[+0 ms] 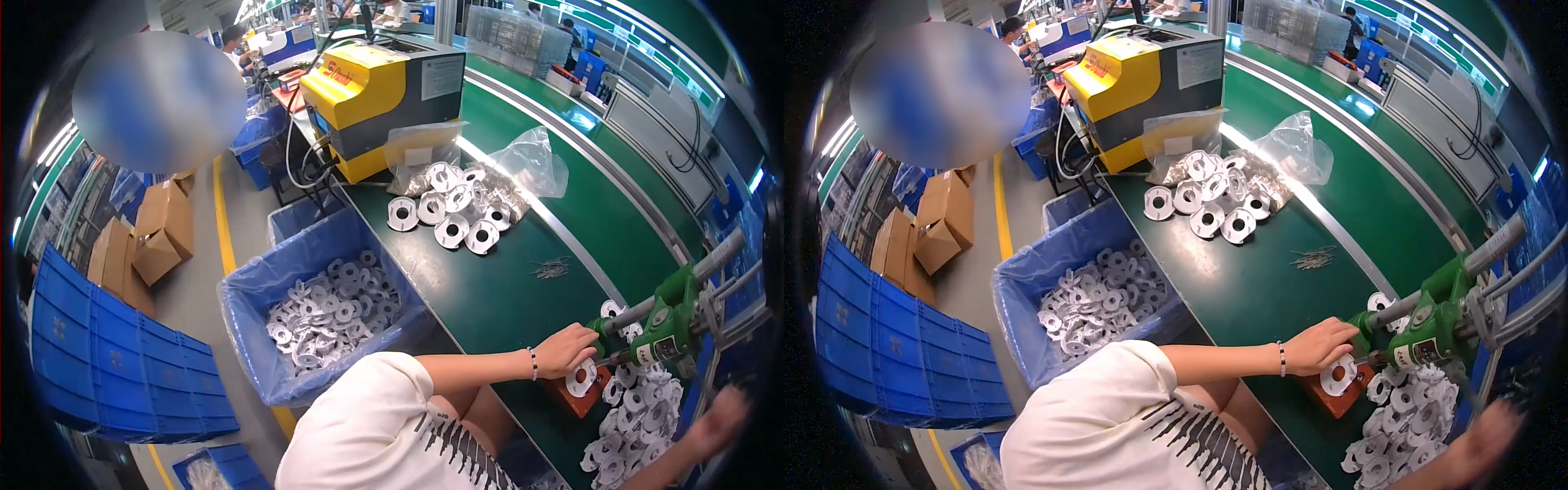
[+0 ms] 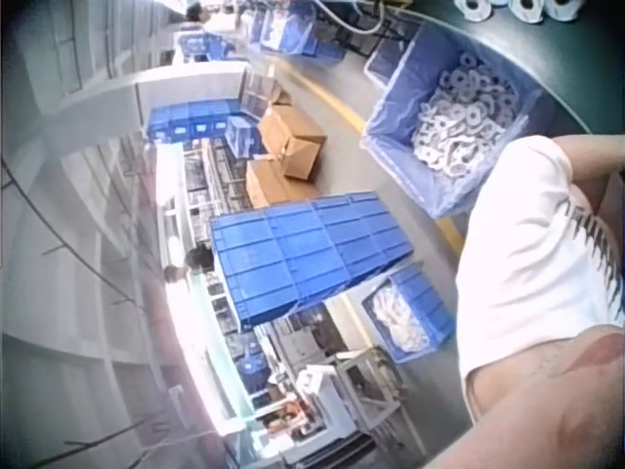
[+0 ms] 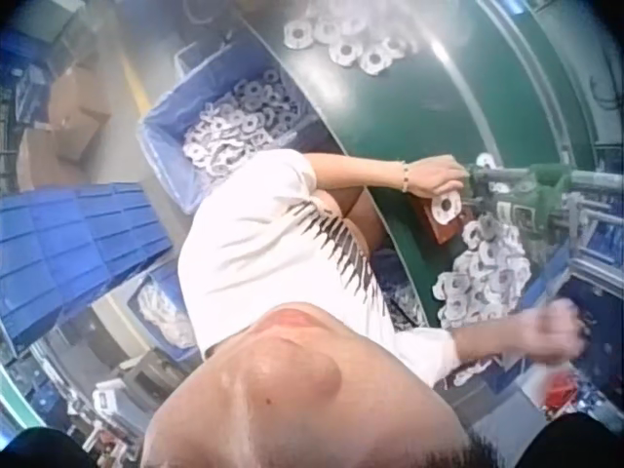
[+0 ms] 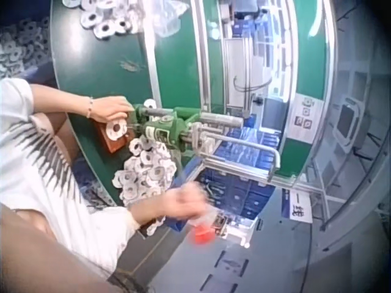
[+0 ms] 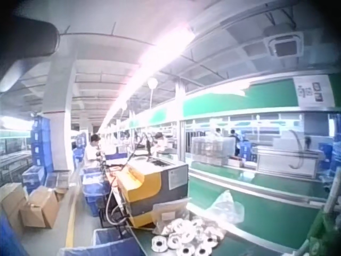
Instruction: Manually pressing metal pins into white circular plastic components using a hand-operated press.
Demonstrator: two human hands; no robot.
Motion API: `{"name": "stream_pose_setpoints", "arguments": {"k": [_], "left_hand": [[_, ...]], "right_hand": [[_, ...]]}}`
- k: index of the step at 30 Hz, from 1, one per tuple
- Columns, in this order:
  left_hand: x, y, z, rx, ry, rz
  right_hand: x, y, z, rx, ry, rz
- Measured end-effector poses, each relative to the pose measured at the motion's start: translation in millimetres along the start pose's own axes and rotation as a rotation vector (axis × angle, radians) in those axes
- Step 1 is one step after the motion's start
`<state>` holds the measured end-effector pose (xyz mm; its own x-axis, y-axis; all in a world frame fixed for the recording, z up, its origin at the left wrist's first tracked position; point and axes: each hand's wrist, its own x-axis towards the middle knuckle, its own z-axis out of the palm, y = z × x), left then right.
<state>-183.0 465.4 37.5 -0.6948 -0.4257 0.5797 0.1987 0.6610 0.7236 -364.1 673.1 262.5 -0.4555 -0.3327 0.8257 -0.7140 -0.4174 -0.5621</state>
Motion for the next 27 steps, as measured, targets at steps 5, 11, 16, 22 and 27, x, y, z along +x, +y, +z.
{"name": "stream_pose_setpoints", "arguments": {"k": [5, 11, 16, 22, 27], "left_hand": [[1.3, 1.3, -2.8, -0.02, -0.012, 0.008], [0.7, 1.6, -2.1, 0.023, 0.022, 0.054], [3.6, 5.6, -5.6, 0.044, 0.027, 0.049], [5.2, 8.1, -11.2, 0.105, 0.006, 0.088], [9.9, 12.6, -10.9, 0.193, -0.064, 0.087]], "right_hand": [[-165.9, 10.4, 37.9, -0.763, -0.79, -0.732], [-168.9, 20.0, 3.8, -0.917, -0.667, -0.75], [-63.3, 29.3, -39.1, -0.762, -0.19, -0.656], [100.0, 92.1, 10.3, -0.122, -0.13, 0.0], [64.1, 188.2, 32.3, -0.281, -0.512, 0.311]]}}
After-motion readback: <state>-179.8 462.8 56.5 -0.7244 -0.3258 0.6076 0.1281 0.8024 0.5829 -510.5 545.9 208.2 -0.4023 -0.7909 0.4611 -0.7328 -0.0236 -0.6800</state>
